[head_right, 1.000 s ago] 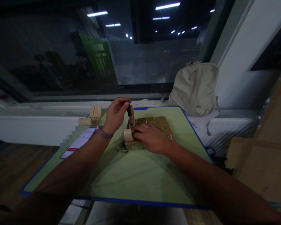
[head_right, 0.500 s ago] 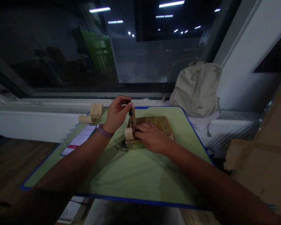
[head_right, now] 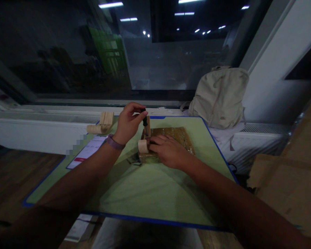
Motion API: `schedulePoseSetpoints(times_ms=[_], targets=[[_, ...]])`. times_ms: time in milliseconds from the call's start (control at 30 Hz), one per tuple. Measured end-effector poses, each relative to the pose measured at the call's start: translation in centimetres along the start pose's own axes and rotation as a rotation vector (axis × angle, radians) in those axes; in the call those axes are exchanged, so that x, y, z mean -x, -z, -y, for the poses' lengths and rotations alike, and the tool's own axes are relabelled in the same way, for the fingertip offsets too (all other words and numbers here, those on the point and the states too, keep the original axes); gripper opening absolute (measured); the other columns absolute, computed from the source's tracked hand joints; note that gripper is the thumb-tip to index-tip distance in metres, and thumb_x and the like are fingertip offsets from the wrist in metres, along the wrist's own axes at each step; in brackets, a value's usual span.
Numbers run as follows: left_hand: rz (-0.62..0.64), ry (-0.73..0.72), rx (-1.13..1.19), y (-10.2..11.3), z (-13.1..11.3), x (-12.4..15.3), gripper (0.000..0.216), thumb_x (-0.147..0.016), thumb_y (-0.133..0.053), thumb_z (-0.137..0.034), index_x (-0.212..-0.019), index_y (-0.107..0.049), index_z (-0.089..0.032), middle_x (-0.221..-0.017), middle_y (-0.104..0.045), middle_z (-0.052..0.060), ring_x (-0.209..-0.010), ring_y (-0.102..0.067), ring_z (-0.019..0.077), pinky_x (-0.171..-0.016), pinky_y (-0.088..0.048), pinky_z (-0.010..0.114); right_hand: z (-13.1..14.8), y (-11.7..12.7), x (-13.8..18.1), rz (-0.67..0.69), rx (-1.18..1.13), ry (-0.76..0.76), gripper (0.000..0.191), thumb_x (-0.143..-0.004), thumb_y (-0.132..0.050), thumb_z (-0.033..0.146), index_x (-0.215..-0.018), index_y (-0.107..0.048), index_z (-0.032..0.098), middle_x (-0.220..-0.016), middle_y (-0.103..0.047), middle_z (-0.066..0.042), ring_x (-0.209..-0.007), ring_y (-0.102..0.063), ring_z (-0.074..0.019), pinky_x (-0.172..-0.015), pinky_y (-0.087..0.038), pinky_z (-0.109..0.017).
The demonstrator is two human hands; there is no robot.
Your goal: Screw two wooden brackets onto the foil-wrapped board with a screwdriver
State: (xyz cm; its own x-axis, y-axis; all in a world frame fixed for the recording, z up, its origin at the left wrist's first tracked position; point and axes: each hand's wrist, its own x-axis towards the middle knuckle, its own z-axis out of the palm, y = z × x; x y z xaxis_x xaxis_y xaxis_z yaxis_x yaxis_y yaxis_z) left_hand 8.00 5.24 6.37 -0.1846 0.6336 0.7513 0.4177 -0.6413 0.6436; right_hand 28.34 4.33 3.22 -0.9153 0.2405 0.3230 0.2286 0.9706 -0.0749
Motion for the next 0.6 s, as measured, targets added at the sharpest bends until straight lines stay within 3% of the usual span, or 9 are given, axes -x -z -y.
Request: schedulePoseSetpoints(times_ms=[200,333,433,600], targets=[[0.062,-0.008,0.053,0.04,-0.05,-0.03,0.01,-0.093,-0.054,-0.024,-0.098,-0.063,-0.021,-0.096,-0.068,0.003,-0.088,-0.065,0.0137,-0.08,-0.052,0.027,-0.04,-0.12,0.1,-0.018,0.013,0.008,0.037,-0.088,-0.05,0.004,-0.118,-0.064,0.02,-0.125,-0.062,-0.011,-0.109,-0.055,-0.0255,-0.094,-0.046,-0.045],[0.057,-0.01,0.011,-0.05,-0.22,0.03,0.011,-0.089,-0.064,-0.03,-0.093,-0.063,-0.02,-0.093,-0.066,0.001,-0.081,-0.062,0.0124,-0.073,-0.051,0.025,-0.08,-0.17,0.08,-0.015,0.022,0.008,0.038,-0.088,-0.049,0.004,-0.118,-0.064,0.02,-0.125,-0.062,-0.01,-0.11,-0.054,-0.0257,-0.094,-0.046,-0.045],[0.01,-0.042,-0.066,0.13,-0.16,-0.07,0.011,-0.082,-0.071,-0.025,-0.09,-0.065,-0.02,-0.09,-0.064,0.001,-0.081,-0.06,0.0127,-0.074,-0.05,0.025,-0.11,-0.22,0.05,-0.015,0.023,-0.001,0.037,-0.087,-0.051,0.004,-0.117,-0.065,0.02,-0.126,-0.062,-0.01,-0.109,-0.055,-0.0252,-0.095,-0.045,-0.044],[0.058,-0.011,-0.015,0.23,-0.12,-0.09,0.013,-0.089,-0.056,-0.016,-0.097,-0.066,-0.019,-0.099,-0.069,0.003,-0.088,-0.065,0.0142,-0.08,-0.053,0.027,-0.09,-0.16,0.11,-0.01,0.012,0.005,0.035,-0.09,-0.051,0.006,-0.119,-0.064,0.019,-0.127,-0.061,-0.011,-0.11,-0.055,-0.0254,-0.095,-0.045,-0.044]])
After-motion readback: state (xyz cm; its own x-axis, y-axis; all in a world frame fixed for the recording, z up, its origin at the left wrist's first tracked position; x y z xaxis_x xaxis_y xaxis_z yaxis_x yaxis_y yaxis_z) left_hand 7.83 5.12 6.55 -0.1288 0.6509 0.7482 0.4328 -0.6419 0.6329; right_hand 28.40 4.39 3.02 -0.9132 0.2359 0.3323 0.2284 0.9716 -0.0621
